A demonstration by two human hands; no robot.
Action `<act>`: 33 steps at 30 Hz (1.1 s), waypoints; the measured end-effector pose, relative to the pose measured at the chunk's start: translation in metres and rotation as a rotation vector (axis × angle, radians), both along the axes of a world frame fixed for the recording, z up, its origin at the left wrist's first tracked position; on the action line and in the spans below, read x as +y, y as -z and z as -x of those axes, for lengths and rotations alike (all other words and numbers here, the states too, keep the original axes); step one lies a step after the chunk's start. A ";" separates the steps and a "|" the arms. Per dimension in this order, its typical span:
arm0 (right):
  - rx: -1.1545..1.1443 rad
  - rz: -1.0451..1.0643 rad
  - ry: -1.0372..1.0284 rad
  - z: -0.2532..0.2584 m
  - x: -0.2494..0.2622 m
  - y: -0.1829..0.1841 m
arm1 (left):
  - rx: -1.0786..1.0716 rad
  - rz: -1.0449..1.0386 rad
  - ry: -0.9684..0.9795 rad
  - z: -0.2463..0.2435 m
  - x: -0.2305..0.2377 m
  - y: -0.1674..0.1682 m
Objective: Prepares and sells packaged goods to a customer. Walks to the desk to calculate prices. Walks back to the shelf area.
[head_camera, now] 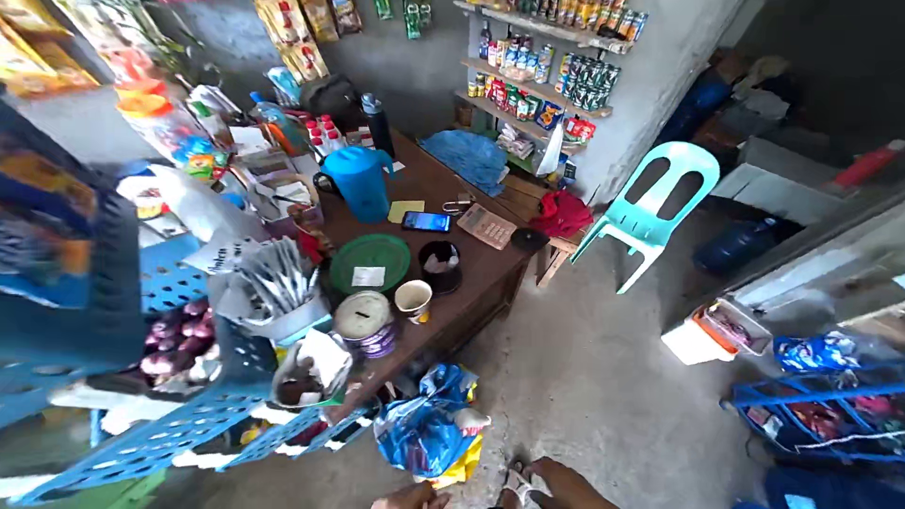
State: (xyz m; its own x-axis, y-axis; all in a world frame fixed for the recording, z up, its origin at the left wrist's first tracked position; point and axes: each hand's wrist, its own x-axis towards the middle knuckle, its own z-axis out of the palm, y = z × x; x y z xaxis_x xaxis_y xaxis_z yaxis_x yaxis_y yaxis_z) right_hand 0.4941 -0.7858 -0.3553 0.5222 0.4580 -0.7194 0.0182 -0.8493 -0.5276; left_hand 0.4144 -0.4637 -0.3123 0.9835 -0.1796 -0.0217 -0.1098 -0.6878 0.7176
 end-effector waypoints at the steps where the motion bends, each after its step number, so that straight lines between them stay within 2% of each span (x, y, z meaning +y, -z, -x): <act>1: -0.021 0.031 0.037 -0.012 -0.034 -0.005 | -0.052 0.020 0.020 -0.020 -0.024 0.005; 4: -0.103 0.107 0.152 -0.038 -0.124 -0.015 | -0.176 0.023 0.139 -0.081 -0.088 0.006; 6: -0.049 0.139 0.222 -0.060 -0.158 -0.032 | -0.261 0.017 0.188 -0.123 -0.116 0.002; 8: -0.027 0.096 0.294 -0.081 -0.178 -0.032 | -0.302 0.038 0.181 -0.167 -0.134 -0.002; 12: 0.005 -0.073 0.264 -0.125 -0.181 -0.009 | -0.137 0.138 0.039 -0.262 -0.164 -0.014; 16: -0.118 -0.306 0.090 -0.193 -0.165 0.020 | -0.014 0.040 -0.030 -0.395 -0.198 -0.005; 18: -0.053 -0.278 0.051 -0.246 -0.157 0.012 | 0.053 -0.042 -0.046 -0.464 -0.208 0.009; 21: -0.095 -0.162 0.098 -0.325 -0.162 -0.005 | 0.136 -0.198 -0.058 -0.551 -0.215 0.031; 23: -0.058 -0.088 0.077 -0.367 -0.167 -0.023 | 0.225 -0.262 -0.031 -0.576 -0.217 0.045; 25: -0.053 -0.101 0.070 -0.419 -0.169 -0.031 | 0.261 -0.238 -0.006 -0.597 -0.218 0.049; 30: -0.157 -0.222 0.156 -0.516 -0.163 -0.019 | 0.244 -0.119 -0.047 -0.606 -0.220 0.062; 33: -0.134 -0.315 0.024 -0.572 -0.137 -0.011 | 0.244 -0.058 -0.101 -0.610 -0.214 0.063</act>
State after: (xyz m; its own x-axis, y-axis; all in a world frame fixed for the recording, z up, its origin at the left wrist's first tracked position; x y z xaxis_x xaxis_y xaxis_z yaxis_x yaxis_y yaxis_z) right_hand 1.0661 -0.9227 -0.3448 0.6156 0.6335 -0.4688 0.0870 -0.6458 -0.7585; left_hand 1.0249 -0.6776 -0.3758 0.9607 -0.0723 -0.2680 0.1332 -0.7272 0.6734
